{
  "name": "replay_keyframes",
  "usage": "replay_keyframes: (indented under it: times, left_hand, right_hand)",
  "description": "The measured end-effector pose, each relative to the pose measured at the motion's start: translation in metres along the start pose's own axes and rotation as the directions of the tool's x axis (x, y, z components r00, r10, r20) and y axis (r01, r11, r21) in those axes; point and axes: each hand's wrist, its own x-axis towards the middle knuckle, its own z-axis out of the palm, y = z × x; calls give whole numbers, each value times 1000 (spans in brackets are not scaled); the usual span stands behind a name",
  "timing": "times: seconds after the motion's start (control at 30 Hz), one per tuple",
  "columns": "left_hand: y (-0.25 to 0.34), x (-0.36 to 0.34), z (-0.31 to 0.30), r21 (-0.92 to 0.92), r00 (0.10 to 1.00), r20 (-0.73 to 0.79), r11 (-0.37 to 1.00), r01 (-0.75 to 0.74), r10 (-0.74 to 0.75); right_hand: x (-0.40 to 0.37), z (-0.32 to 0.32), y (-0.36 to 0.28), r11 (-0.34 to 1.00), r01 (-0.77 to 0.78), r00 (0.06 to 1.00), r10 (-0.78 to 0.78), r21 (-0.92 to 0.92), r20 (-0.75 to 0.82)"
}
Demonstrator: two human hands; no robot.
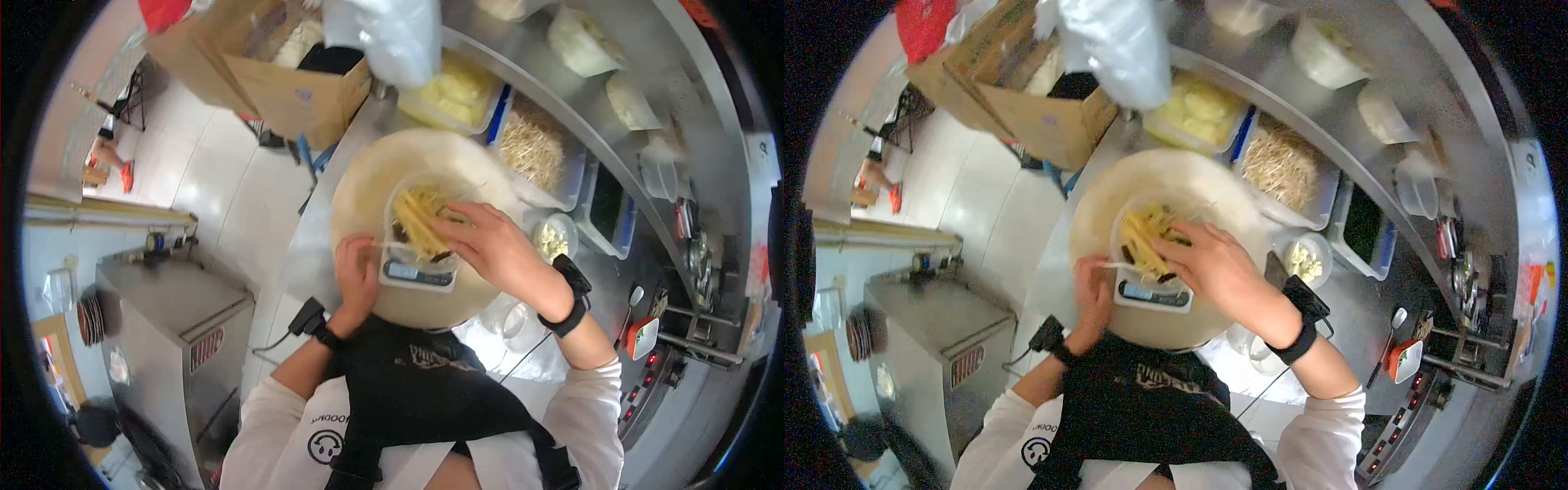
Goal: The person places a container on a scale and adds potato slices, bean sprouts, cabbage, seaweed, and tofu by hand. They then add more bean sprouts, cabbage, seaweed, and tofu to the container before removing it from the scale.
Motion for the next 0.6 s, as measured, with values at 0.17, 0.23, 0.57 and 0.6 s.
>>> replay_keyframes:
  times: [0.17, 0.23, 0.57, 0.6]
  left_hand:
    - [-2, -7, 3, -64, 1000, 26, 998, -4, 5]
    - [-16, -12, 6, -71, 994, 76, 994, 88, -83]
    - [-7, -4, 14, 31, 999, 5, 999, 42, -42]
    - [-6, -6, 15, 29, 997, -26, 997, 73, -72]
  right_hand:
    - [-1, -123, 52, 990, -4, 986, 27, 144, -162]
    - [3, -179, 102, 963, -253, 898, 271, 97, -347]
    - [-3, -263, 359, 578, -719, 692, 645, -384, -325]
    - [0, -256, 378, 581, -718, 693, 646, -382, -321]
